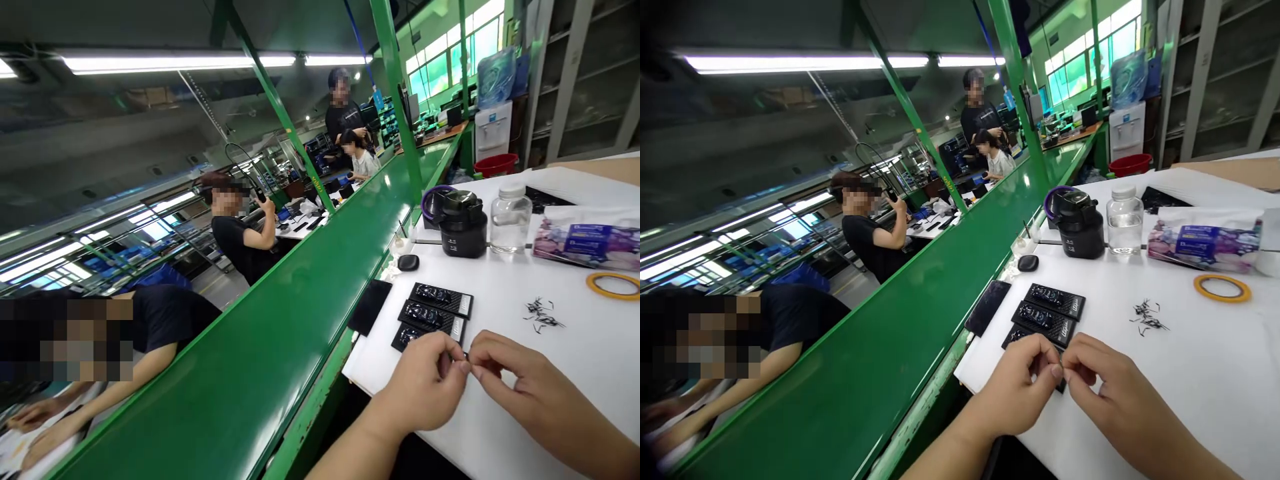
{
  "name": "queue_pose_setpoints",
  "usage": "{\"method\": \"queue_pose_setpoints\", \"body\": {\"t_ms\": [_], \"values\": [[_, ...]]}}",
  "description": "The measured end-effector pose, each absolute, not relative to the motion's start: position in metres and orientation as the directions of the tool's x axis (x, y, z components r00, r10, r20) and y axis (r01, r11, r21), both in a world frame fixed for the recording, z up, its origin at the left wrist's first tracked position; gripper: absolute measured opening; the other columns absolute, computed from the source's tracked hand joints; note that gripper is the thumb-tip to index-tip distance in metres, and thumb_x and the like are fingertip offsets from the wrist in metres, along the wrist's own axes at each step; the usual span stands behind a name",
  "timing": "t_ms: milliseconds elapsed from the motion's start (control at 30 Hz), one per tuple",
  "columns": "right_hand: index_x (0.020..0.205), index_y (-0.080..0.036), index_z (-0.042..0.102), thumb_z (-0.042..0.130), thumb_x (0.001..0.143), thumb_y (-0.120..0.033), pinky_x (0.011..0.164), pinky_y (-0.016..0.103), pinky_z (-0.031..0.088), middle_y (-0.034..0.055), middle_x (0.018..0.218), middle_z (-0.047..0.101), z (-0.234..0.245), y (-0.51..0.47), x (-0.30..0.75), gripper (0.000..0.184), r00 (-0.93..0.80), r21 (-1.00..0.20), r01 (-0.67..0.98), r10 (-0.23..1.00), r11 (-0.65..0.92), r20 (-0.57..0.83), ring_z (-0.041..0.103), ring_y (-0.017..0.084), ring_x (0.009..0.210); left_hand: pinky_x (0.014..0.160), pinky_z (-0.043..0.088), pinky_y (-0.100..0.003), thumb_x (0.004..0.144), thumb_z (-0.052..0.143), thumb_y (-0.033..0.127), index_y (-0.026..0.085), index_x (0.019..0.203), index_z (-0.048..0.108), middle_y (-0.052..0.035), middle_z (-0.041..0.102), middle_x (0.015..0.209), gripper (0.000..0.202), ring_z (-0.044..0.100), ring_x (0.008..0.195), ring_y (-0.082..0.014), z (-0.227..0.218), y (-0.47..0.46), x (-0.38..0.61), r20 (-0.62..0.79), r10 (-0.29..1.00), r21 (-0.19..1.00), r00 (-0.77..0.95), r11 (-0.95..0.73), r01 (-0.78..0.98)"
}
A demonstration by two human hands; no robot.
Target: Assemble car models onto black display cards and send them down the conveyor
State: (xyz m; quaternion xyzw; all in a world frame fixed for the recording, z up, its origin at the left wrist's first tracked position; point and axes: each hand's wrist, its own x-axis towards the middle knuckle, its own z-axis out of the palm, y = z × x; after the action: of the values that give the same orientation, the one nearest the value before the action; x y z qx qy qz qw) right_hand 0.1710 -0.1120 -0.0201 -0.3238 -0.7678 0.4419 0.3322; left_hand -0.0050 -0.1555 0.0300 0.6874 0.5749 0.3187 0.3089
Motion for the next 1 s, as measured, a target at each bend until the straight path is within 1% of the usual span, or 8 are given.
{"method": "queue_pose_setpoints", "body": {"t_ms": [233,400,500,600,767,867,933,1000], "values": [[0.072,-0.023,0.049,0.047,0.093,-0.028,0.067,0.032,0.043,0.001,0.077,0.052,-0.023,-0.109,0.169,0.022,-0.606,-0.93,0.183,0.781,0.319,0.149,0.051,0.019,0.072,0.073,0.039,-0.029,0.097,0.041,0.028,0.02,0.093,0.048,-0.0037,0.056,0.09,0.012,0.051,0.081,-0.0162,0.035,-0.166,0.0,-0.024,0.981,0.809,0.193,-0.095,0.58],[0.068,-0.021,0.045,0.048,0.087,-0.021,0.066,0.031,0.04,0.0008,0.077,0.053,-0.008,-0.121,0.162,0.02,-0.607,-0.907,0.191,0.771,0.376,0.192,0.05,0.018,0.072,0.076,0.039,-0.029,0.101,0.036,0.039,0.022,0.1,0.048,-0.0042,0.055,0.092,0.021,0.05,0.085,-0.0173,0.024,-0.188,-0.001,-0.118,0.991,0.87,0.06,0.074,0.487],[0.071,-0.021,0.048,0.05,0.085,-0.018,0.061,0.028,0.038,-0.0009,0.075,0.052,-0.003,-0.123,0.158,0.014,-0.659,-0.968,0.137,0.749,0.209,0.068,0.047,0.016,0.069,0.074,0.038,-0.029,0.101,0.038,0.046,0.021,0.098,0.05,-0.0061,0.056,0.094,0.028,0.049,0.086,-0.0182,0.015,-0.192,-0.008,-0.142,0.988,0.886,0.068,0.096,0.453],[0.076,-0.021,0.051,0.05,0.087,-0.018,0.056,0.026,0.033,-0.0035,0.068,0.048,-0.003,-0.12,0.157,0.011,-0.685,-0.992,0.12,0.726,0.028,-0.063,0.041,0.014,0.064,0.076,0.038,-0.03,0.101,0.037,0.048,0.02,0.095,0.05,-0.0062,0.056,0.093,0.031,0.048,0.085,-0.0183,0.009,-0.188,-0.013,-0.133,0.986,0.879,0.101,0.07,0.471],[0.074,-0.019,0.055,0.052,0.085,-0.015,0.058,0.025,0.034,-0.0037,0.07,0.054,0.003,-0.117,0.159,0.012,-0.628,-0.992,0.09,0.778,0.086,0.011,0.046,0.013,0.065,0.072,0.038,-0.029,0.099,0.038,0.056,0.02,0.088,0.047,-0.0025,0.049,0.083,0.038,0.046,0.077,-0.0158,0.001,-0.185,-0.005,-0.128,0.992,0.936,0.008,0.118,0.333],[0.073,-0.019,0.056,0.054,0.083,-0.013,0.057,0.024,0.034,-0.0047,0.067,0.054,0.006,-0.115,0.163,0.011,-0.659,-0.995,0.088,0.752,0.037,-0.03,0.045,0.012,0.063,0.066,0.037,-0.027,0.098,0.041,0.056,0.02,0.085,0.046,0.0002,0.045,0.076,0.038,0.043,0.069,-0.0135,-0.001,-0.187,-0.001,-0.174,0.985,0.956,0.013,0.166,0.243],[0.072,-0.019,0.055,0.056,0.082,-0.013,0.055,0.024,0.032,-0.0051,0.064,0.052,0.005,-0.113,0.164,0.012,-0.676,-0.996,0.092,0.734,-0.005,-0.066,0.044,0.012,0.061,0.064,0.038,-0.026,0.099,0.043,0.05,0.02,0.084,0.048,-0.0001,0.048,0.075,0.034,0.044,0.067,-0.0132,-0.002,-0.186,-0.005,-0.128,0.992,0.955,0.022,0.117,0.273],[0.073,-0.019,0.057,0.057,0.082,-0.013,0.053,0.024,0.031,-0.005,0.064,0.052,0.003,-0.112,0.163,0.011,-0.685,-0.996,0.081,0.724,-0.036,-0.082,0.043,0.011,0.06,0.065,0.041,-0.026,0.099,0.047,0.038,0.02,0.086,0.052,-0.0017,0.054,0.076,0.023,0.05,0.068,-0.0138,-0.002,-0.184,-0.012,0.042,0.998,0.92,0.047,-0.057,0.388]]}}
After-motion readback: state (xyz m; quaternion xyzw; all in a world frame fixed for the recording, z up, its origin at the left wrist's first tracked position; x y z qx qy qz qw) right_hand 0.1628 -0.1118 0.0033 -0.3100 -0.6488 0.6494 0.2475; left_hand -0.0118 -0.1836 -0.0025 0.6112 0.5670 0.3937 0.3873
